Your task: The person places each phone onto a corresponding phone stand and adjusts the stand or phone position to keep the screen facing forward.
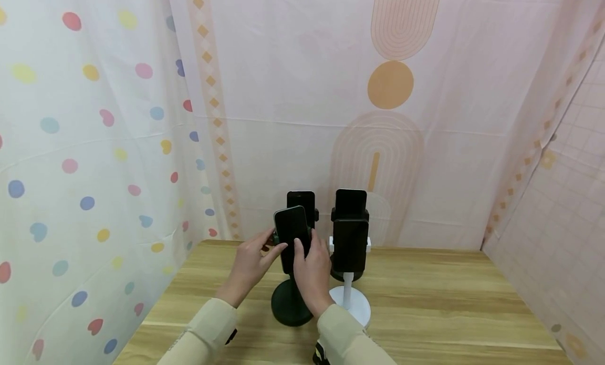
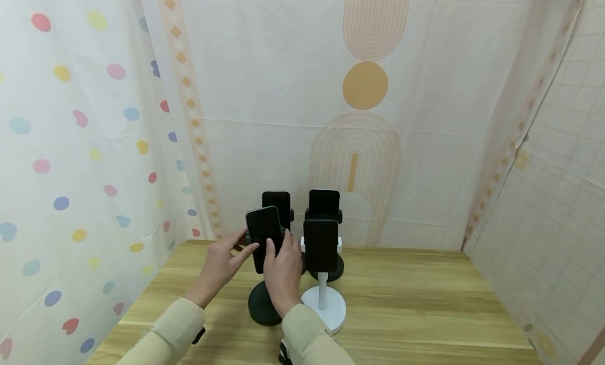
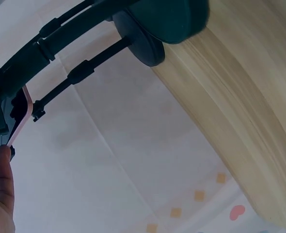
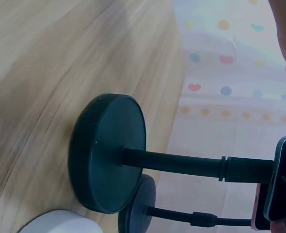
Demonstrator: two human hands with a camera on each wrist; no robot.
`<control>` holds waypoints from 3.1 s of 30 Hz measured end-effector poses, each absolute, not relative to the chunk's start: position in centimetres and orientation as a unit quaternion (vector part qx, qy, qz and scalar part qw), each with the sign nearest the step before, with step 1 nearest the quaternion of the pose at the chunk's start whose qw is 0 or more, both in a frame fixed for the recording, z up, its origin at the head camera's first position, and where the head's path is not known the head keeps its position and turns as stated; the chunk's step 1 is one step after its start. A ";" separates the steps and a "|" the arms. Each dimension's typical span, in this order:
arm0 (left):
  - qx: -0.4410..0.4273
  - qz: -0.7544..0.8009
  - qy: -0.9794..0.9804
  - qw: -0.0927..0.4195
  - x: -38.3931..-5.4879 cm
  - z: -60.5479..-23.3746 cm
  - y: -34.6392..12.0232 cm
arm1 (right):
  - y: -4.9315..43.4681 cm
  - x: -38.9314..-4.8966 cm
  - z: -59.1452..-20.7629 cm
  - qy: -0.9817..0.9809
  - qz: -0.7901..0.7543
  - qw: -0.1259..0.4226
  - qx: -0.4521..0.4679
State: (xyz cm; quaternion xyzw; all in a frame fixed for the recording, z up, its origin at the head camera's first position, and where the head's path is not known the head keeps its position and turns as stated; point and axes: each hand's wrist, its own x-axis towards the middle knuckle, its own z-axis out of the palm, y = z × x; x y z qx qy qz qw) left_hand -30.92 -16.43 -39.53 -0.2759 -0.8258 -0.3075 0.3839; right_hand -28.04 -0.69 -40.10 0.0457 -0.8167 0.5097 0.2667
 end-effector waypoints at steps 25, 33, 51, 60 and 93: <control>-0.220 -0.396 -0.838 0.304 -31.0 -39.3 -16.2 | -0.8 -28.5 -40.0 -0.798 0.536 0.267 0.069; -0.212 -0.413 -0.835 0.295 -31.2 -39.4 -16.3 | -0.8 -28.3 -40.0 -0.809 0.513 0.277 0.072; -0.169 -0.457 -0.838 0.245 -31.2 -38.7 -16.3 | -0.8 -28.5 -39.9 -0.803 0.529 0.267 0.060; -0.172 -0.458 -0.838 0.242 -31.2 -38.7 -16.2 | -0.8 -28.4 -39.6 -0.808 0.528 0.257 0.052; -0.165 -0.453 -0.835 0.266 -31.5 -39.2 -15.9 | -0.3 -28.4 -39.5 -0.826 0.489 0.270 0.070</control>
